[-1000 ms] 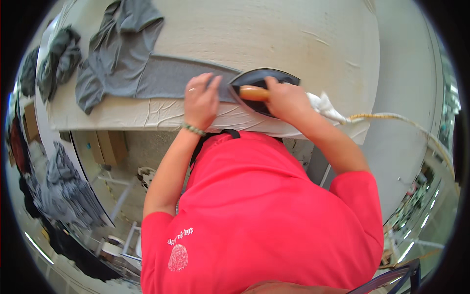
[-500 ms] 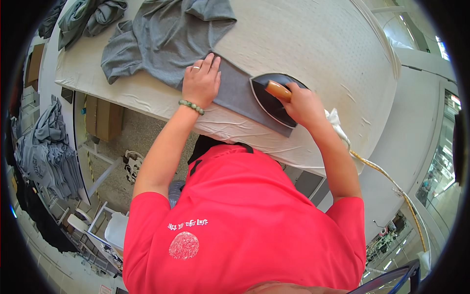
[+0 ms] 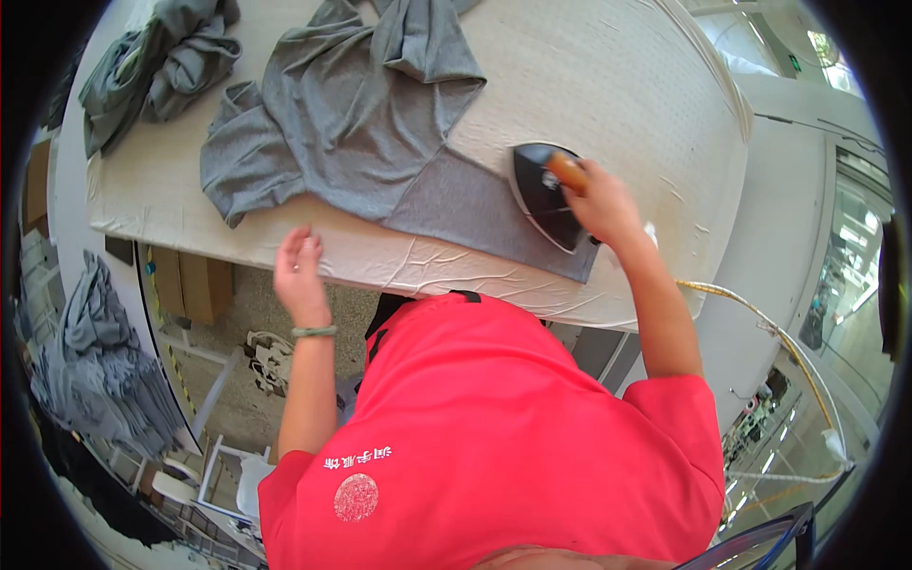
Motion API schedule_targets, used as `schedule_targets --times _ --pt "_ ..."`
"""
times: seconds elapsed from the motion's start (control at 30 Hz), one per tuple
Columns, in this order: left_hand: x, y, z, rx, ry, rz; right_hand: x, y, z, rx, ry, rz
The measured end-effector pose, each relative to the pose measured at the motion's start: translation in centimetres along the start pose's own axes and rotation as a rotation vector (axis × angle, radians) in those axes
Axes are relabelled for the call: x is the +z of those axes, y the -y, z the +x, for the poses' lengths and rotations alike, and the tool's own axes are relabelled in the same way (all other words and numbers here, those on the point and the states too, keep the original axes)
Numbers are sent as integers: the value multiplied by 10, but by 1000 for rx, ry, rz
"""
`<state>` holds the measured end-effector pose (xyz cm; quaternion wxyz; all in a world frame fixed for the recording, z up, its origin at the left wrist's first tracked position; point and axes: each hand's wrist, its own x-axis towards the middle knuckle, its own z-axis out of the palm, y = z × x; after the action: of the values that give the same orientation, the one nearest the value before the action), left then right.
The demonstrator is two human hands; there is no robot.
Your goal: The recorder is ironing a gray sweatshirt on a large table in a factory setting.
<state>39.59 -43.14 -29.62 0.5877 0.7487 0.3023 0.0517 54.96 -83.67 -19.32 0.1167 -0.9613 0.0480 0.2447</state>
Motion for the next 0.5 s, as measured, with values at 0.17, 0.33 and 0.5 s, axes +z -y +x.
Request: schedule_targets --times 0.17,0.33,0.5 --pt "-3 -12 52 -392 51 -556 3 -146 -36 257 -216 215" --pt "17 0 104 -616 222 -817 2 -224 -61 621 -205 349" --pt "45 -26 117 -485 20 -607 21 -279 -60 555 -293 309"
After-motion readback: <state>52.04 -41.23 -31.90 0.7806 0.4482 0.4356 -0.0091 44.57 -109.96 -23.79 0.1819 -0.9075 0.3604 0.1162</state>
